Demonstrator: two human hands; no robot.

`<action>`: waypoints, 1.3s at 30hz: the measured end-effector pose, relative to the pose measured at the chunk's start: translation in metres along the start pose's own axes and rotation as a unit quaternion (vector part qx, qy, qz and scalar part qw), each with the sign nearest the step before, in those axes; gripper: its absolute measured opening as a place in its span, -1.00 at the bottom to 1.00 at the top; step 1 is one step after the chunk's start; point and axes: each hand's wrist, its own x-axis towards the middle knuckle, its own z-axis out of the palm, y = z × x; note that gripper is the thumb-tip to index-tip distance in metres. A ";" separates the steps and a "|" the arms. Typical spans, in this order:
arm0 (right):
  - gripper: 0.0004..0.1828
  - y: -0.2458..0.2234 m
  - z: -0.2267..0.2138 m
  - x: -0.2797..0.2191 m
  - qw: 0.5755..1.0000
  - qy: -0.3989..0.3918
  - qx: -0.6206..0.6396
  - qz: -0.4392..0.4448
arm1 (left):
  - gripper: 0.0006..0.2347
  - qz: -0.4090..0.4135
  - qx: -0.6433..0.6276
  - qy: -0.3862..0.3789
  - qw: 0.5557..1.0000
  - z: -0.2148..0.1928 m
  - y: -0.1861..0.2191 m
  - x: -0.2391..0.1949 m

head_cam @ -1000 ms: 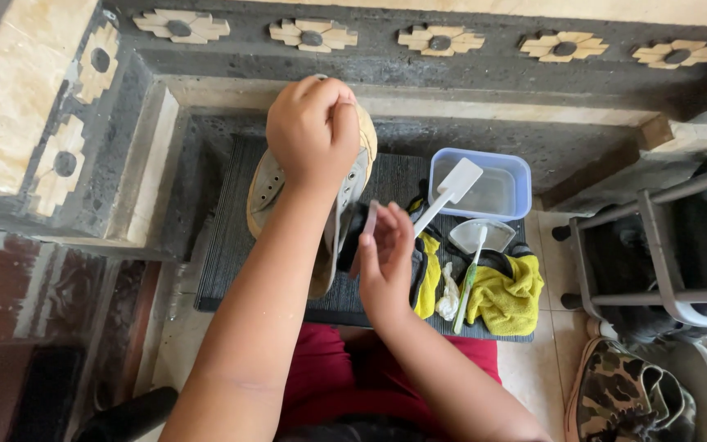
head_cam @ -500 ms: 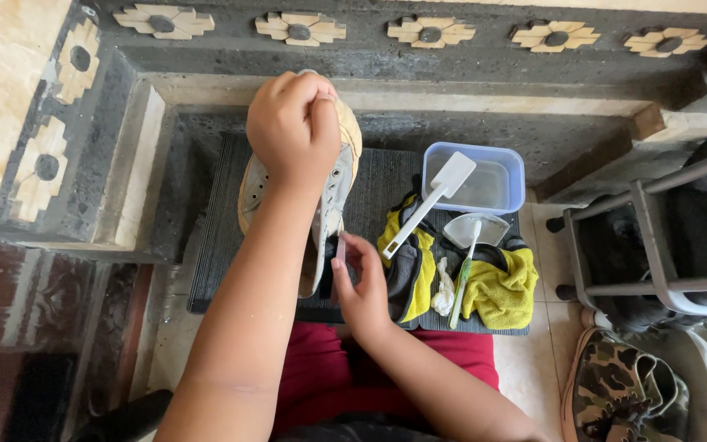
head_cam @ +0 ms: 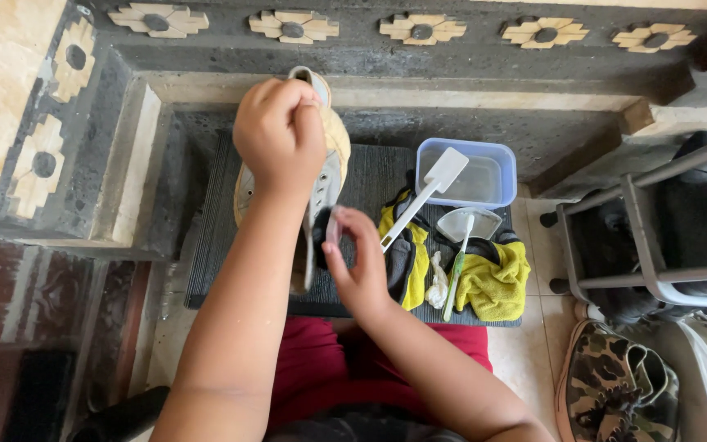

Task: Cleaning the soles and sides of high-top sneakers using a brush and cleaning solution

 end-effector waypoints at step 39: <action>-0.59 0.023 -0.015 0.010 0.991 0.073 0.099 0.062 | -0.69 0.110 -0.038 -0.023 0.993 -0.007 0.015 -0.023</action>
